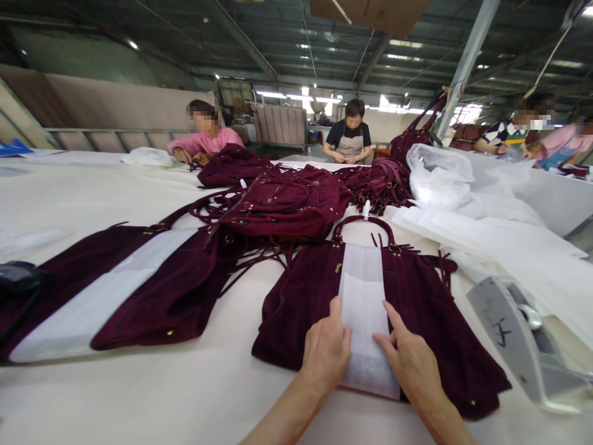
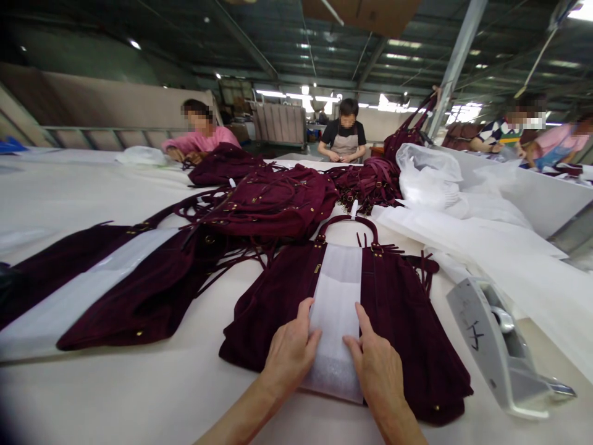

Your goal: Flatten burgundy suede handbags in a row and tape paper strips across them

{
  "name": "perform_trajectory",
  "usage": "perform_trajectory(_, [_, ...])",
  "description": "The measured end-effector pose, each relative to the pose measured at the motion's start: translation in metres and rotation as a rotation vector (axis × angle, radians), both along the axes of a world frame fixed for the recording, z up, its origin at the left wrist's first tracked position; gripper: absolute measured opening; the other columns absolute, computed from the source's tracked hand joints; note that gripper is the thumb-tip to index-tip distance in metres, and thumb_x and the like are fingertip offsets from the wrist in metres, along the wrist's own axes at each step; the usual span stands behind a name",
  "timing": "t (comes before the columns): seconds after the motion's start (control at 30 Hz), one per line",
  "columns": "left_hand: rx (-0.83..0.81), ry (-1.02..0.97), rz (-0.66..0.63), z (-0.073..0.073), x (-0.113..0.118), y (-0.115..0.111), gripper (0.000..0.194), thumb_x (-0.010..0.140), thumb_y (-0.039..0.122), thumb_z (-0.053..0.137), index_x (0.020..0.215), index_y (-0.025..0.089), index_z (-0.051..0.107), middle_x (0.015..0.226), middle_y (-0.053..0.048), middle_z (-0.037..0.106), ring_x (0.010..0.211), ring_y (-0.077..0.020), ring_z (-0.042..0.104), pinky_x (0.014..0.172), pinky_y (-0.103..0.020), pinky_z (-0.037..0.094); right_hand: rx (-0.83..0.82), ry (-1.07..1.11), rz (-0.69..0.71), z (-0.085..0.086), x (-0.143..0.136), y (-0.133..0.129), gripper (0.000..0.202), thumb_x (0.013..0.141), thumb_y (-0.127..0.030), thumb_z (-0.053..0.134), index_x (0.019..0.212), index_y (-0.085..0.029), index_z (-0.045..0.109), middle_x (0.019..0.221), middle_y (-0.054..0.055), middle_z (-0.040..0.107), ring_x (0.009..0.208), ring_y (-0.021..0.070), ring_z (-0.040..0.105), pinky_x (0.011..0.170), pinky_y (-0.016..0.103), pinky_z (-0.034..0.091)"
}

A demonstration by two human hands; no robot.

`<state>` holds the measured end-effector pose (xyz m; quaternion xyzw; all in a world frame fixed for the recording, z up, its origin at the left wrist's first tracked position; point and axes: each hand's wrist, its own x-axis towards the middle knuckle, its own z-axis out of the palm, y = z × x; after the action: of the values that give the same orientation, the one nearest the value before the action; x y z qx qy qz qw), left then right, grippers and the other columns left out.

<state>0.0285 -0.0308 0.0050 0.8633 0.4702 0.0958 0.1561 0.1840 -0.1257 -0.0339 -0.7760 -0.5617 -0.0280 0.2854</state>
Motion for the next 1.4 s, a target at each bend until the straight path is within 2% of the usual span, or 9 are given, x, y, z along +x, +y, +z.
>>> perform_trajectory(0.33, [0.206, 0.169, -0.063, 0.0, 0.01, 0.003, 0.057, 0.085, 0.011, 0.045, 0.14, 0.024, 0.036, 0.116, -0.014, 0.06, 0.099, -0.0266, 0.059, 0.074, -0.035, 0.048, -0.234, -0.204, -0.002, 0.008, -0.002, 0.014, 0.024, 0.092, -0.031, 0.053, 0.114, -0.032, 0.064, 0.076, 0.003, 0.068, 0.062, 0.0182, 0.066, 0.048, 0.023, 0.041])
perform_trajectory(0.47, [0.29, 0.148, -0.376, 0.005, 0.021, 0.015, 0.052, 0.084, 0.005, 0.041, 0.13, 0.028, 0.051, 0.147, -0.01, 0.038, 0.132, -0.0281, 0.039, 0.101, -0.045, 0.038, -0.293, -0.2, -0.031, 0.021, -0.011, 0.024, 0.019, 0.091, -0.033, 0.055, 0.107, -0.033, 0.065, 0.075, 0.002, 0.066, 0.065, 0.0173, 0.066, 0.053, 0.022, 0.043])
perform_trajectory(0.57, [0.189, 0.159, -0.501, 0.01, 0.035, 0.027, 0.041, 0.085, 0.005, 0.037, 0.116, 0.017, 0.061, 0.134, -0.012, 0.053, 0.124, -0.0219, 0.048, 0.102, -0.038, 0.038, -0.242, -0.19, -0.032, 0.035, -0.007, 0.028, 0.012, 0.088, -0.035, 0.061, 0.095, -0.031, 0.069, 0.084, 0.003, 0.065, 0.073, 0.0172, 0.065, 0.059, 0.023, 0.045])
perform_trajectory(0.7, [0.249, 0.159, -0.378, 0.013, 0.054, 0.032, 0.023, 0.087, 0.018, 0.041, 0.094, 0.016, 0.063, 0.101, -0.011, 0.064, 0.097, -0.0256, 0.059, 0.084, -0.04, 0.044, 0.031, 0.008, 0.072, 0.067, 0.063, 0.001, 0.019, 0.091, -0.036, 0.054, 0.097, -0.026, 0.069, 0.097, 0.002, 0.067, 0.089, 0.0156, 0.063, 0.078, 0.024, 0.047])
perform_trajectory(0.77, [0.312, 0.137, -0.373, 0.012, 0.059, 0.031, 0.02, 0.085, 0.019, 0.043, 0.092, 0.017, 0.061, 0.099, -0.01, 0.062, 0.095, -0.0263, 0.057, 0.082, -0.04, 0.042, 0.106, 0.116, -0.133, 0.084, 0.126, -0.03, 0.03, 0.094, -0.042, 0.044, 0.095, -0.023, 0.068, 0.096, 0.004, 0.069, 0.089, 0.0171, 0.063, 0.08, 0.026, 0.045])
perform_trajectory(0.83, [0.34, 0.126, -0.382, 0.01, 0.06, 0.029, 0.02, 0.084, 0.019, 0.043, 0.093, 0.019, 0.06, 0.102, -0.009, 0.06, 0.097, -0.0265, 0.055, 0.083, -0.041, 0.04, -0.04, 0.181, -0.453, 0.097, 0.191, -0.064, 0.034, 0.091, -0.046, 0.045, 0.089, -0.021, 0.067, 0.091, 0.006, 0.07, 0.087, 0.0203, 0.062, 0.076, 0.027, 0.043])
perform_trajectory(0.93, [0.343, 0.135, -0.374, 0.007, 0.06, 0.031, 0.02, 0.085, 0.022, 0.043, 0.095, 0.019, 0.06, 0.103, -0.009, 0.059, 0.098, -0.0269, 0.053, 0.083, -0.041, 0.039, -0.272, 0.384, -0.569, 0.099, 0.257, -0.103, 0.036, 0.091, -0.041, 0.043, 0.077, -0.016, 0.065, 0.084, 0.01, 0.071, 0.079, 0.0192, 0.062, 0.066, 0.025, 0.041])
perform_trajectory(1.17, [0.345, 0.147, -0.375, 0.006, 0.06, 0.037, 0.02, 0.086, 0.026, 0.042, 0.096, 0.02, 0.059, 0.104, -0.008, 0.059, 0.098, -0.0256, 0.053, 0.079, -0.038, 0.038, -0.404, 0.71, -0.494, 0.081, 0.259, -0.11, 0.039, 0.085, -0.043, 0.046, 0.07, -0.012, 0.064, 0.067, 0.008, 0.068, 0.041, 0.007, 0.039, 0.04, 0.021, 0.02])
perform_trajectory(1.4, [0.353, 0.189, -0.369, 0.009, 0.062, 0.035, 0.021, 0.087, 0.028, 0.04, 0.094, 0.019, 0.058, 0.103, -0.008, 0.059, 0.097, -0.0249, 0.054, 0.077, -0.037, 0.038, -0.311, 0.76, -0.458, 0.113, 0.254, -0.122, 0.023, 0.066, -0.034, 0.063, 0.057, -0.015, 0.055, 0.049, -0.002, 0.049, 0.041, 0.0045, 0.03, 0.039, 0.021, 0.015])
